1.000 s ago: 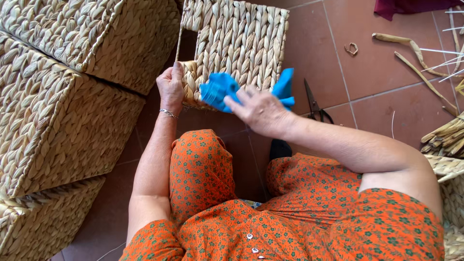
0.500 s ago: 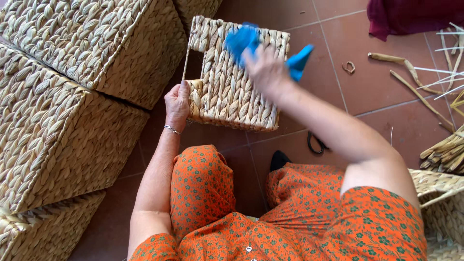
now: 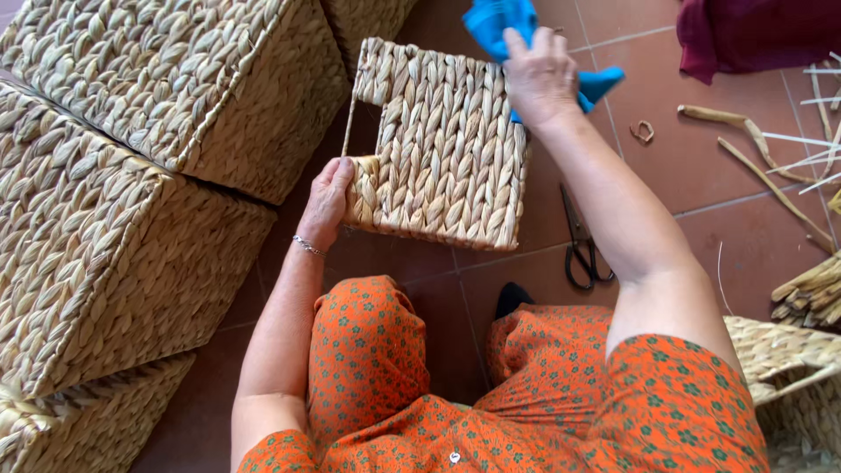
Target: The person wipes the interior and exterior surfaces of a woven basket using a blue cloth. The person rotates the basket to clean all sides and then places it on a stack of similar baskets.
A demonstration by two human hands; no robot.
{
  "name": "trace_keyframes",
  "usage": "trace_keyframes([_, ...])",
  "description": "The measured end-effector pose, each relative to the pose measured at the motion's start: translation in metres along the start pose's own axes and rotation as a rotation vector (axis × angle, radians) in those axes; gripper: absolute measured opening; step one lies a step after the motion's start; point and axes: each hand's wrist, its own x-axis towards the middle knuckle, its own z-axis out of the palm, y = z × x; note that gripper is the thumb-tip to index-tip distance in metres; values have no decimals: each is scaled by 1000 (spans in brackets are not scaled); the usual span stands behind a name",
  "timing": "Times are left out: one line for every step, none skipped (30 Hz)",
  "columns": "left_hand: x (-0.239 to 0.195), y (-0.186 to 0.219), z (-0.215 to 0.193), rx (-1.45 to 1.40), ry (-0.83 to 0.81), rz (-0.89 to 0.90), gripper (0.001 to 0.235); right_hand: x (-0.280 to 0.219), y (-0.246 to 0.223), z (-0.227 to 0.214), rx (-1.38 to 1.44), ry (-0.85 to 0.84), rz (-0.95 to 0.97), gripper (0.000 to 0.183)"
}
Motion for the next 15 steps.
trace_keyframes([7, 8, -6, 107, -45, 45, 33, 0, 20, 11, 83, -46, 116, 39])
trace_keyframes([15, 18, -11, 214, -92, 80, 35, -7, 37, 23, 166, -101, 237, 37])
trace_keyframes([25, 26, -12, 321, -139, 116, 39, -12, 52, 36, 249, -156, 359, 35])
trace_keyframes([38, 34, -7, 268, -98, 29, 38, -19, 66, 50, 487, -212, 533, 33])
trace_keyframes([55, 44, -1, 216, -56, -58, 38, -27, 76, 62, 727, -266, 706, 31])
trace_keyframes([72, 54, 9, 165, -13, -137, 38, -32, 84, 73, 970, -312, 874, 31])
trace_keyframes([84, 61, 23, 148, 26, -169, 39, -40, 88, 82, 1072, -336, 904, 31])
trace_keyframes([93, 68, 34, 134, 68, -200, 41, -45, 87, 89, 1179, -359, 930, 32])
trace_keyframes([97, 73, 45, 120, 109, -231, 44, -48, 87, 91, 1287, -382, 955, 34])
trace_keyframes([97, 76, 54, 140, 132, -192, 45, -52, 86, 90, 1295, -355, 953, 34])
trace_keyframes([95, 78, 62, 160, 156, -152, 46, -55, 85, 84, 1302, -328, 951, 35])
trace_keyframes([90, 79, 68, 178, 178, -117, 48, -58, 87, 71, 1307, -304, 952, 35])
trace_keyframes([86, 80, 71, 140, 158, -58, 50, -58, 90, 56, 1378, -267, 926, 36])
trace_keyframes([77, 77, 70, 97, 145, -8, 52, -59, 94, 37, 1446, -241, 899, 36])
trace_keyframes([69, 73, 70, 54, 132, 43, 54, -59, 97, 18, 1514, -214, 872, 37])
